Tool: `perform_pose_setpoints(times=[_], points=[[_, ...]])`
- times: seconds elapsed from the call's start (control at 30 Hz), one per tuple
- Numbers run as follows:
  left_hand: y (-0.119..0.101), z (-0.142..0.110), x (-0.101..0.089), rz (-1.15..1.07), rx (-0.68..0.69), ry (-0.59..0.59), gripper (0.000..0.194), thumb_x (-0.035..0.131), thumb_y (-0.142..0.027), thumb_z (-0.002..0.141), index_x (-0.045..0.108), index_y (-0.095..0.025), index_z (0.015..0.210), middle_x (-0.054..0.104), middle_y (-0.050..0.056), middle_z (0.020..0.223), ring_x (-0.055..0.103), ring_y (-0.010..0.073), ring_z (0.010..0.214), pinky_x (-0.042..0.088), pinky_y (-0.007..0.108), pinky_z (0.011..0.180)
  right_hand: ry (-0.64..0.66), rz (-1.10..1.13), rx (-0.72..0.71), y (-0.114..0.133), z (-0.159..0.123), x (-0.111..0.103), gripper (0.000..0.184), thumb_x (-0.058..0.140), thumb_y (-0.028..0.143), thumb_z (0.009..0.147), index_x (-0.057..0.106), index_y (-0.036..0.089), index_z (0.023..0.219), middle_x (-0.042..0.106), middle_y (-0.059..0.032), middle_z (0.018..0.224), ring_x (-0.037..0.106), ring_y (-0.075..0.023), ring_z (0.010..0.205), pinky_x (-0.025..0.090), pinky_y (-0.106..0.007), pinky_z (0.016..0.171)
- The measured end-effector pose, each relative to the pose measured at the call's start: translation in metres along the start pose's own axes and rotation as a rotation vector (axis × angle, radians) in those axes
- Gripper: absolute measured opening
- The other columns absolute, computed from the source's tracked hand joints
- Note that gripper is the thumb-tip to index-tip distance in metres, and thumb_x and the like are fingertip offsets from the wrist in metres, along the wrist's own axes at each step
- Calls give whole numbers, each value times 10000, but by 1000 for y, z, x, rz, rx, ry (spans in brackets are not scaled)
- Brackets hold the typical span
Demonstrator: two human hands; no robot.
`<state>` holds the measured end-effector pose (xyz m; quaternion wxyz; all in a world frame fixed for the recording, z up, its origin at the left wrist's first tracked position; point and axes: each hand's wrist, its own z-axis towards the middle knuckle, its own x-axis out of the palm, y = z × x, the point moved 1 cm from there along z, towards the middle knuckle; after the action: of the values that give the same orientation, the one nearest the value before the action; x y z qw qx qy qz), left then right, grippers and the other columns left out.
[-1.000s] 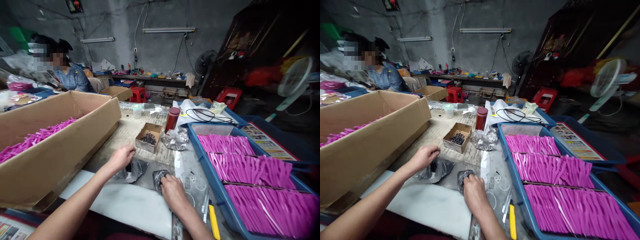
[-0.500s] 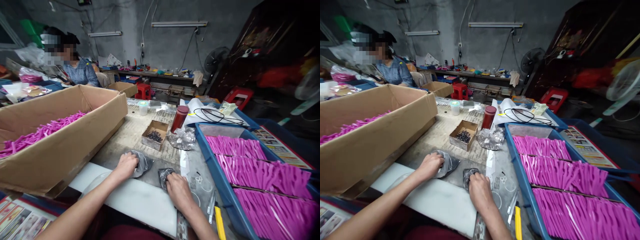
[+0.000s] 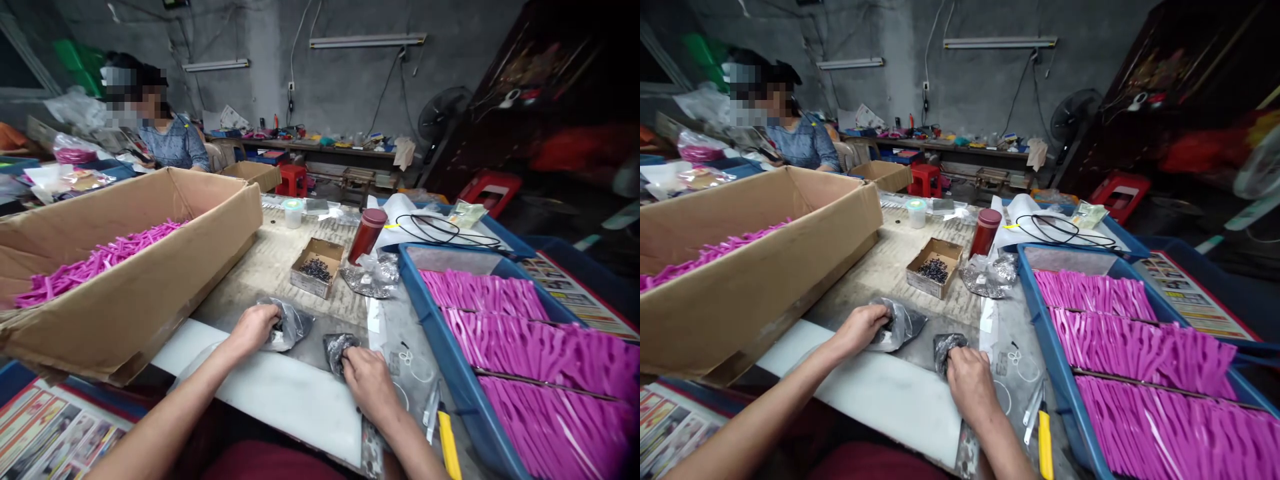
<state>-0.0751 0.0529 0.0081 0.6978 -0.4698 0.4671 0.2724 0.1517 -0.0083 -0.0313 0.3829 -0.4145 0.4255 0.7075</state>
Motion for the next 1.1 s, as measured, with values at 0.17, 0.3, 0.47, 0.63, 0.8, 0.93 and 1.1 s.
perform_pose_setpoints(times=[0.17, 0.3, 0.47, 0.63, 0.8, 0.93, 1.1], points=[[2, 0, 0, -24, 14, -5, 201, 408, -144, 734, 598, -167, 796, 582, 34, 712, 524, 136, 682, 377, 210, 622, -21, 18, -13, 0, -1, 0, 185, 372, 94, 715, 513, 170, 621, 548, -25, 585, 483, -149, 600, 280, -252, 597], [4, -1, 1, -41, 4, -14, 247, 370, -147, 753, 604, -166, 831, 573, 35, 712, 525, 132, 679, 387, 209, 624, -34, 53, -22, -1, -2, 1, 185, 368, 86, 703, 519, 167, 633, 550, -28, 590, 486, -149, 603, 295, -247, 592], [1, -4, -1, -189, -45, -44, 273, 385, -164, 745, 575, -171, 941, 596, 41, 808, 534, 138, 745, 399, 230, 687, 2, 133, 26, 1, -2, -2, 179, 376, 86, 698, 536, 163, 679, 569, -34, 625, 503, -159, 634, 329, -262, 613], [-9, -7, -4, -461, -132, -53, 285, 435, -178, 708, 580, -157, 952, 595, 45, 810, 540, 141, 727, 422, 249, 674, -24, 191, 33, 1, -3, -6, 216, 365, 92, 711, 556, 174, 772, 598, -35, 713, 523, -164, 702, 364, -281, 648], [-23, -11, 0, -771, -202, -41, 249, 474, -206, 680, 602, -131, 880, 568, 29, 703, 503, 98, 556, 421, 207, 499, -39, 213, 39, 0, -4, -8, 264, 355, 91, 716, 561, 174, 857, 598, -47, 767, 532, -168, 741, 401, -293, 663], [-36, -12, 5, -976, -266, -3, 171, 508, -240, 661, 587, -128, 762, 517, -10, 578, 409, 49, 422, 318, 166, 383, -16, 227, 51, 2, -4, -12, 293, 345, 63, 707, 565, 153, 878, 590, -60, 762, 529, -171, 756, 417, -288, 676], [-49, -9, 15, -1186, -342, 96, 191, 512, -297, 673, 498, -121, 744, 459, -47, 501, 314, 14, 362, 217, 152, 369, 6, 259, 77, 2, -4, -16, 273, 352, 57, 704, 569, 146, 843, 579, -60, 740, 527, -169, 747, 421, -281, 676]])
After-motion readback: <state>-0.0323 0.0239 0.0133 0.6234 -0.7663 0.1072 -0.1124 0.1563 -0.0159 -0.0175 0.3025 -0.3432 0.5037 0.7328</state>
